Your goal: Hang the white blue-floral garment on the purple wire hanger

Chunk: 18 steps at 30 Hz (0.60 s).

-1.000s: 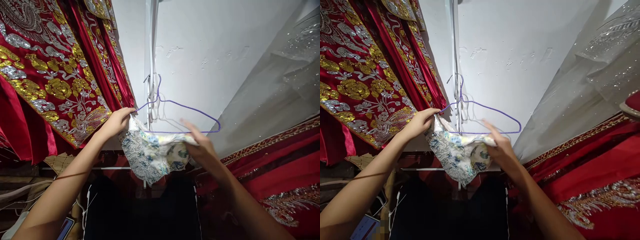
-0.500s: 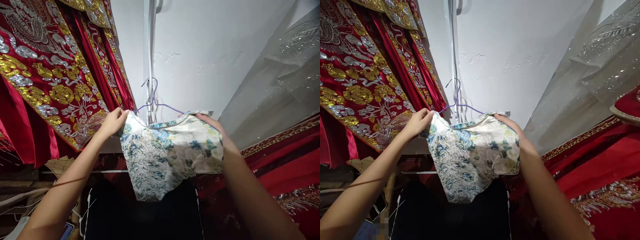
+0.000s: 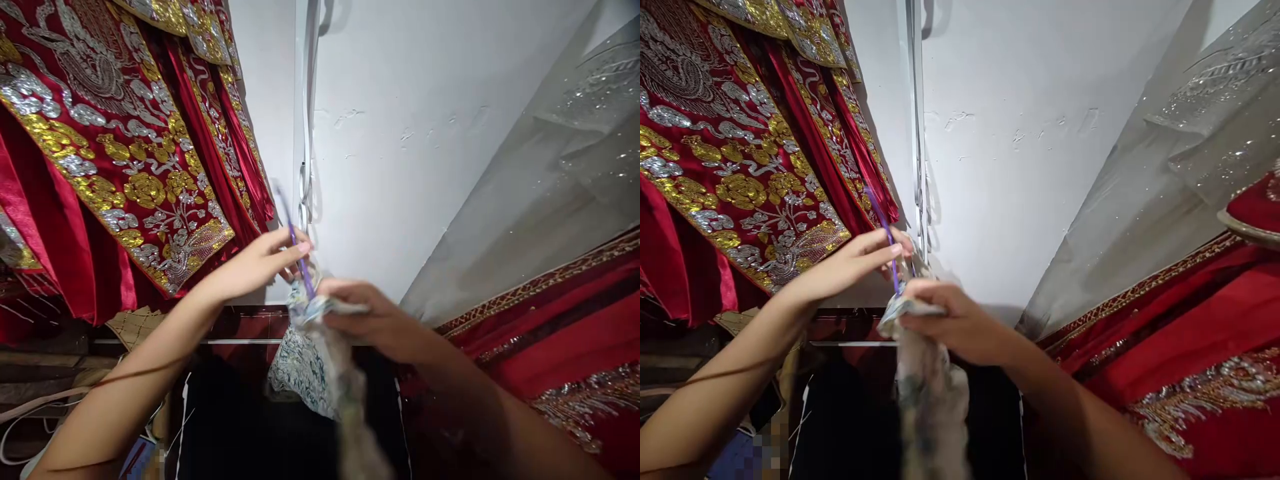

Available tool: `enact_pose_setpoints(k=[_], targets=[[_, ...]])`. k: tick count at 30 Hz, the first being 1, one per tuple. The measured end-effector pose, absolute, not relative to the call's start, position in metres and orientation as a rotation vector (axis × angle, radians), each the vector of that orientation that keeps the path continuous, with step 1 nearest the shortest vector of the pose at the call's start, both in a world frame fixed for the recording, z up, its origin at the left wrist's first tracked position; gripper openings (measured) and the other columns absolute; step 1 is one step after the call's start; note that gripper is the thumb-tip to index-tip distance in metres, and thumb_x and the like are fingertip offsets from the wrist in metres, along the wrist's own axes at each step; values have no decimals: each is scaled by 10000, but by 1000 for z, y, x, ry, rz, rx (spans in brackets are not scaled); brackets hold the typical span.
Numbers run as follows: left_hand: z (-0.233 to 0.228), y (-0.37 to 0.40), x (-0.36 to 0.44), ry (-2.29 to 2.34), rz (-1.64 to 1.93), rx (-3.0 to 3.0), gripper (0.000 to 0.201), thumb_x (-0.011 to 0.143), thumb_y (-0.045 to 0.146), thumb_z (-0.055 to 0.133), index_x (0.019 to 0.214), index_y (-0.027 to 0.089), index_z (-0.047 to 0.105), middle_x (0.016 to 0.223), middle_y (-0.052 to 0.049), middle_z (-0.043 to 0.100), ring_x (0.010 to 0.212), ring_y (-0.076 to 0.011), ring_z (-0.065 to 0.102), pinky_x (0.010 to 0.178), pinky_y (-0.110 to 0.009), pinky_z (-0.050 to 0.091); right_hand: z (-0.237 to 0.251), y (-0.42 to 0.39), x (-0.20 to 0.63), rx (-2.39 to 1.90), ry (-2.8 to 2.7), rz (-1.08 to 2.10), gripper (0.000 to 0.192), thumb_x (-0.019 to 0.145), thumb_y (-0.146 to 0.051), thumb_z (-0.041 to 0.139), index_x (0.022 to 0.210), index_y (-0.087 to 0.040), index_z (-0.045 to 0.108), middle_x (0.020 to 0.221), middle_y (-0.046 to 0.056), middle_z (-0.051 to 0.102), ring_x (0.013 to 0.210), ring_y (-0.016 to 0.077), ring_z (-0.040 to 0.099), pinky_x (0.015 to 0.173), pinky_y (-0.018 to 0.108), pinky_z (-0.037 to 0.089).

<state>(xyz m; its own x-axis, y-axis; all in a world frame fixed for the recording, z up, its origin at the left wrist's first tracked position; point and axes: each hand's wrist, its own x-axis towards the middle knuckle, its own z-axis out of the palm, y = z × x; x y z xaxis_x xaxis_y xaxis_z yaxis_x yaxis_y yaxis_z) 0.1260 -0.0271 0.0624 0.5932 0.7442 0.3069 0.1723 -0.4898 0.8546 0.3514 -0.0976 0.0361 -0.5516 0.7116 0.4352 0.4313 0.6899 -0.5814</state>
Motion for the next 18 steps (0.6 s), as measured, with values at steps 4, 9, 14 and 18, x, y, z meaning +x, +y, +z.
enact_pose_setpoints(k=[4,9,14,18], targets=[[37,-36,129,796,758,1985,460,997,486,464,698,162,594,676,-10,586,644,-132,527,674,-284,450,7,-69,349,-997,-2252,416,276,977,-268,472,1185,-245,651,1065,67,719,985,239,672,882,391,546],[39,-45,110,684,726,1828,462,960,464,492,586,193,480,659,-29,545,643,-161,536,694,-335,472,-32,-29,372,-1062,-2292,-54,1022,799,-326,727,1620,-243,124,1629,136,296,1510,388,234,1213,591,234],[56,-26,96,616,842,1675,430,852,595,507,632,226,493,684,-88,597,677,-253,630,732,-483,549,-17,-19,367,-985,-2227,-273,925,764,-305,734,1579,-307,295,1307,109,543,1259,365,489,1083,547,371],[61,14,68,798,1019,1672,649,896,740,362,1204,216,590,1137,-161,712,1024,-310,703,875,-508,579,20,6,383,-1045,-2168,-373,802,751,-495,769,1484,-303,504,995,74,557,944,296,539,855,437,438]])
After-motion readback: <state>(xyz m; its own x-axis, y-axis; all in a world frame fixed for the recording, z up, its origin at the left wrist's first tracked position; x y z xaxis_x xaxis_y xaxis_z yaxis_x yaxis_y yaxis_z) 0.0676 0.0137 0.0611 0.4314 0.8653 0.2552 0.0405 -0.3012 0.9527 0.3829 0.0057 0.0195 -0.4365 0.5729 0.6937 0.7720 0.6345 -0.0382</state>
